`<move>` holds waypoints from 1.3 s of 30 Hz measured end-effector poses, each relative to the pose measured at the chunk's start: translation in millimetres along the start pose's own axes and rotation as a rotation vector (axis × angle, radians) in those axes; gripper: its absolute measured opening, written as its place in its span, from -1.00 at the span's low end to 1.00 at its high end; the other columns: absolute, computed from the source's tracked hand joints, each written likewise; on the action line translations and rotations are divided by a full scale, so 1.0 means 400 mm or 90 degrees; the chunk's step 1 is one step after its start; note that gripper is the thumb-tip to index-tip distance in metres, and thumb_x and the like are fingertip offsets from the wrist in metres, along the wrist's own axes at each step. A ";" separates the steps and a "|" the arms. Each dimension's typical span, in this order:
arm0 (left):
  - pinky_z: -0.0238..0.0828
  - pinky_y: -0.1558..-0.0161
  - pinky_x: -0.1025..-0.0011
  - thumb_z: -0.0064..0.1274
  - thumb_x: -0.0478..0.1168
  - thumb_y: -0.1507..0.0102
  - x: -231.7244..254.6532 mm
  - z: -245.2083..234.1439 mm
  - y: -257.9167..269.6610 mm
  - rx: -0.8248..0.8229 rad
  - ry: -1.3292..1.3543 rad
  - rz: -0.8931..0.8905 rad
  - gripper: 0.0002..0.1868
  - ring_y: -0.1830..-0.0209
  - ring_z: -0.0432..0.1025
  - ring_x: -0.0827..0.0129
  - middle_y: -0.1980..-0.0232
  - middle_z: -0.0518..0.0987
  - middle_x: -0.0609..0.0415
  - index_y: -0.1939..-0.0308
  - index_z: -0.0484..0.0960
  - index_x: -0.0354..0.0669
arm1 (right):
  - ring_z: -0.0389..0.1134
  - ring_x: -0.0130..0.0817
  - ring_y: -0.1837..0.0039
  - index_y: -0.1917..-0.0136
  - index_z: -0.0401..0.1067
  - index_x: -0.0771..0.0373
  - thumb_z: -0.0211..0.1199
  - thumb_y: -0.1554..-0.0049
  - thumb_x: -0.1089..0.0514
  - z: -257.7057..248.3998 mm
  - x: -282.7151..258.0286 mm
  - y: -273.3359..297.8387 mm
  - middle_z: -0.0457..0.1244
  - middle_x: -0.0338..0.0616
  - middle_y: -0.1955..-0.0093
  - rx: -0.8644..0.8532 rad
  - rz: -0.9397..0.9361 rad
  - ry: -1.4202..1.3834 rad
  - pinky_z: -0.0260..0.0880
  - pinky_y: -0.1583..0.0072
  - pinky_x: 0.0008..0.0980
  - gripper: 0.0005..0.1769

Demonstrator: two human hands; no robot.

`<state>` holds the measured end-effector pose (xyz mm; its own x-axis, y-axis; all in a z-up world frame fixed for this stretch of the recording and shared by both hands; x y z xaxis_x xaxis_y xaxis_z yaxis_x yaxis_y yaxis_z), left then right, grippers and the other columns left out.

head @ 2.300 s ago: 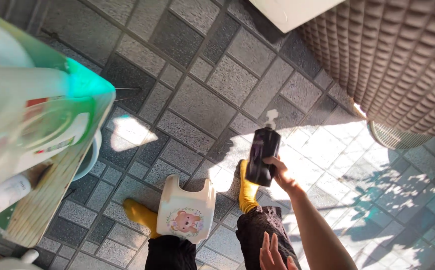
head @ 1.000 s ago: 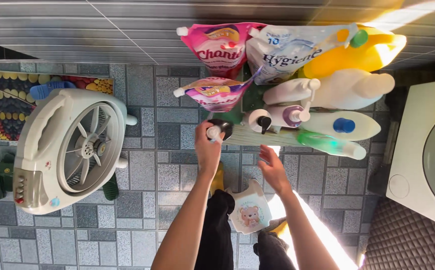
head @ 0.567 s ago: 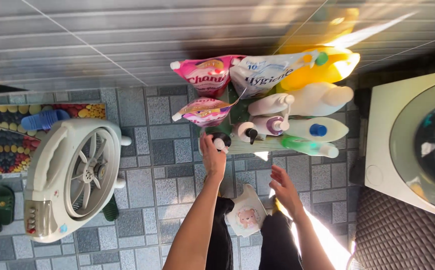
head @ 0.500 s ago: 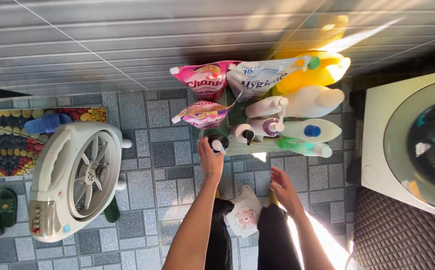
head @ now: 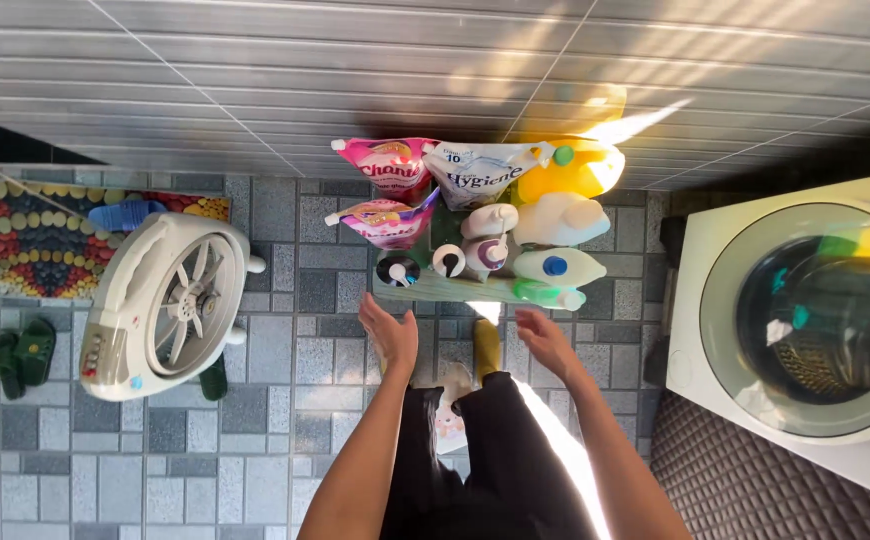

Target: Wipe down a decorative mat and organize laundry detergent and softener bottles on a small shelf.

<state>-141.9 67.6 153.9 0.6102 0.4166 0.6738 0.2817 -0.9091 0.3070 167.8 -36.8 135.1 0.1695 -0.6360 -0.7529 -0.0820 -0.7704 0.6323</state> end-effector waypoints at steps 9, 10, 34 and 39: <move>0.38 -0.17 0.18 0.24 -0.15 -0.17 -0.019 0.171 0.007 -0.083 0.060 -0.053 -0.53 -0.11 0.45 0.05 -0.06 0.50 -0.13 -0.07 0.45 -0.27 | 0.42 -0.21 -0.23 -0.39 0.34 0.30 0.17 -0.21 0.15 -0.115 -0.066 -0.150 0.38 0.03 -0.21 0.000 -0.017 0.093 0.43 -0.22 -0.28 -0.50; 0.41 -0.11 0.19 0.24 -0.06 -0.15 -0.034 0.205 -0.006 -0.143 0.089 -0.101 -0.46 -0.07 0.48 0.08 -0.05 0.54 -0.11 -0.10 0.48 -0.26 | 0.41 -0.21 -0.22 -0.39 0.33 0.30 0.17 -0.21 0.14 -0.111 -0.066 -0.168 0.38 0.00 -0.20 -0.010 0.024 0.059 0.43 -0.20 -0.26 -0.50; 0.35 -0.16 0.26 0.08 -0.11 -0.31 -0.100 0.524 -0.125 -0.332 0.339 -0.345 -0.34 -0.15 0.40 0.28 -0.26 0.50 0.04 -0.49 0.28 -0.09 | 0.26 -0.39 -0.24 -0.47 0.20 0.17 0.03 -0.18 0.25 0.024 0.026 -0.435 0.23 -0.24 -0.24 -0.087 0.222 -0.395 0.29 -0.35 -0.14 -0.43; 0.34 -0.08 0.35 0.06 -0.19 -0.28 -0.142 0.580 -0.122 -0.299 0.430 -0.324 -0.35 -0.09 0.41 0.34 -0.19 0.55 0.02 -0.46 0.30 -0.15 | 0.27 -0.42 -0.28 -0.43 0.23 0.18 0.02 -0.18 0.26 0.034 0.031 -0.381 0.26 -0.23 -0.22 -0.082 0.208 -0.371 0.26 -0.37 -0.19 -0.47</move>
<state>-18.6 88.8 -55.2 -0.0981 0.8046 0.5856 -0.0192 -0.5899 0.8073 169.0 72.0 26.7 -0.4044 -0.7835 -0.4717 0.0849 -0.5457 0.8337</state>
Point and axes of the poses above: each hand's wrist, its own y-axis away from the middle knuckle, its own z-axis out of the palm, x = y × z, the point moved 5 cm from there along -y, towards the middle knuckle
